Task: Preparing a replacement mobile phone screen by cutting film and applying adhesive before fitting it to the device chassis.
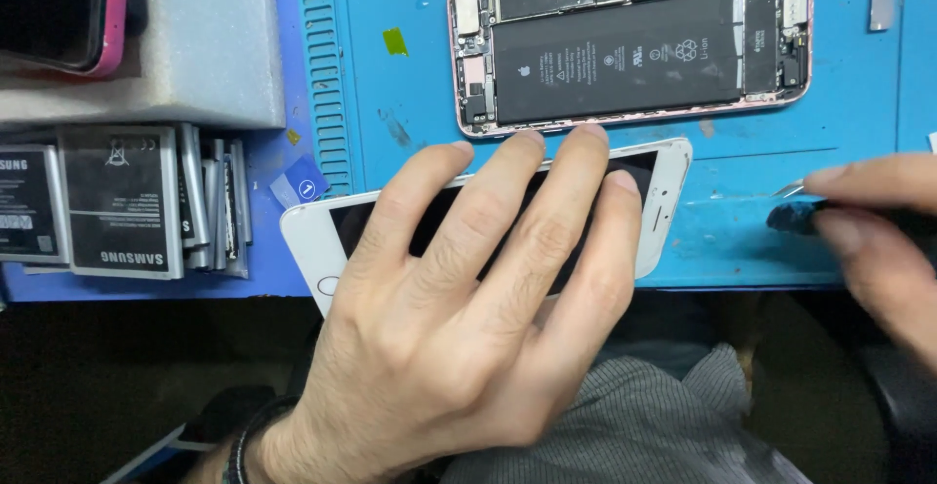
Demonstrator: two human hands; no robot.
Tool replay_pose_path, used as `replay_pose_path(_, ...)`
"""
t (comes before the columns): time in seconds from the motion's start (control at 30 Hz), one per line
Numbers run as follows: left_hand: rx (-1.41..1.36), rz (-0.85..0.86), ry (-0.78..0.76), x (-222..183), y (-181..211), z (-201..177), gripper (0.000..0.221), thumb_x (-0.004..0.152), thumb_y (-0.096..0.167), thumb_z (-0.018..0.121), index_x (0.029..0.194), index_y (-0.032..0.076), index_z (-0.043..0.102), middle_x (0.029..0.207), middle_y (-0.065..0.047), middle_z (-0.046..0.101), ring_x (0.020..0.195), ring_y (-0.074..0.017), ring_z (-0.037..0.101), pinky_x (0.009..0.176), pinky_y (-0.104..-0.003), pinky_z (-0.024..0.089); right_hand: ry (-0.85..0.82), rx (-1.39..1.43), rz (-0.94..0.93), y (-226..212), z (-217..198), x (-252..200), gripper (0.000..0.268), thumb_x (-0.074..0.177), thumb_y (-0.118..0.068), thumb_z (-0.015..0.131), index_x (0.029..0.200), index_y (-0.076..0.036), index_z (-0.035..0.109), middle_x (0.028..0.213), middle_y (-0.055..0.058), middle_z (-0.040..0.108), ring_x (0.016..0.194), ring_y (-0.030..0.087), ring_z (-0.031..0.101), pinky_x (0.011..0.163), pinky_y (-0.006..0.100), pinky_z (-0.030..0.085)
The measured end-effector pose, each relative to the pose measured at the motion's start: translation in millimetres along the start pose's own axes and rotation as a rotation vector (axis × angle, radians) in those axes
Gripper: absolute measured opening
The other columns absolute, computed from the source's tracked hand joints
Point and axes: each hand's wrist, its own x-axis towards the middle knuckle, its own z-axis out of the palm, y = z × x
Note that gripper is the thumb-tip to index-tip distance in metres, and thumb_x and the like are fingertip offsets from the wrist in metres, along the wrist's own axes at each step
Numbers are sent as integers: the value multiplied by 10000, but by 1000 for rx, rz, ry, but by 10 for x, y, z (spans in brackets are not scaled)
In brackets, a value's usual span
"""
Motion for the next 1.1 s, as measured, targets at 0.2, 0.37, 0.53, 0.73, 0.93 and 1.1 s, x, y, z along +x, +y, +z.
replay_pose_path(0.2,51,-23,29,15,11,-23,97,1199,177,758,1279,140,717,1214,-92,817,1055,-233,782,846,-405,604,9,-138,-195,-131,-96,20,278,993,-154,705,1259,-115,774,1036,79,702,980,249,649,988,371,460)
replay_pose_path(0.37,51,-38,81,-82,-41,-40,332,1219,363,693,1370,106,549,1254,-118,873,1090,-291,833,860,-416,612,87,-144,-386,-838,-192,209,192,1015,-13,759,1197,-61,720,1177,-10,802,935,209,611,976,366,517)
replay_pose_path(0.53,-57,-115,112,-292,-68,-45,870,1185,623,871,1540,14,361,1524,-162,710,1229,-345,836,921,-506,662,135,-160,-413,-966,-127,264,256,984,-27,814,1224,-110,783,1065,7,760,998,243,614,800,365,467)
replay_pose_path(0.73,-114,-280,205,-329,-38,-54,1100,1060,683,963,1586,21,260,1660,-162,593,1396,-279,932,1122,-439,732,184,-161,-729,-1051,21,451,97,979,-5,758,998,28,670,921,104,737,880,365,637,865,431,469)
replay_pose_path(0.93,-326,-367,283,-281,-80,-71,1218,975,499,1137,1622,-57,267,1769,-196,314,1435,-350,930,1257,-424,840,262,-339,-721,-1007,109,461,151,985,-155,848,1027,-78,724,1058,41,718,956,348,621,836,465,471)
replay_pose_path(1.1,-285,-355,274,-258,-108,-53,1233,941,515,1148,1580,-71,273,1726,-254,381,1361,-347,922,1219,-413,794,297,-425,-701,-1010,94,391,210,999,-329,838,1087,-161,747,1068,-37,756,1033,311,646,905,466,392)
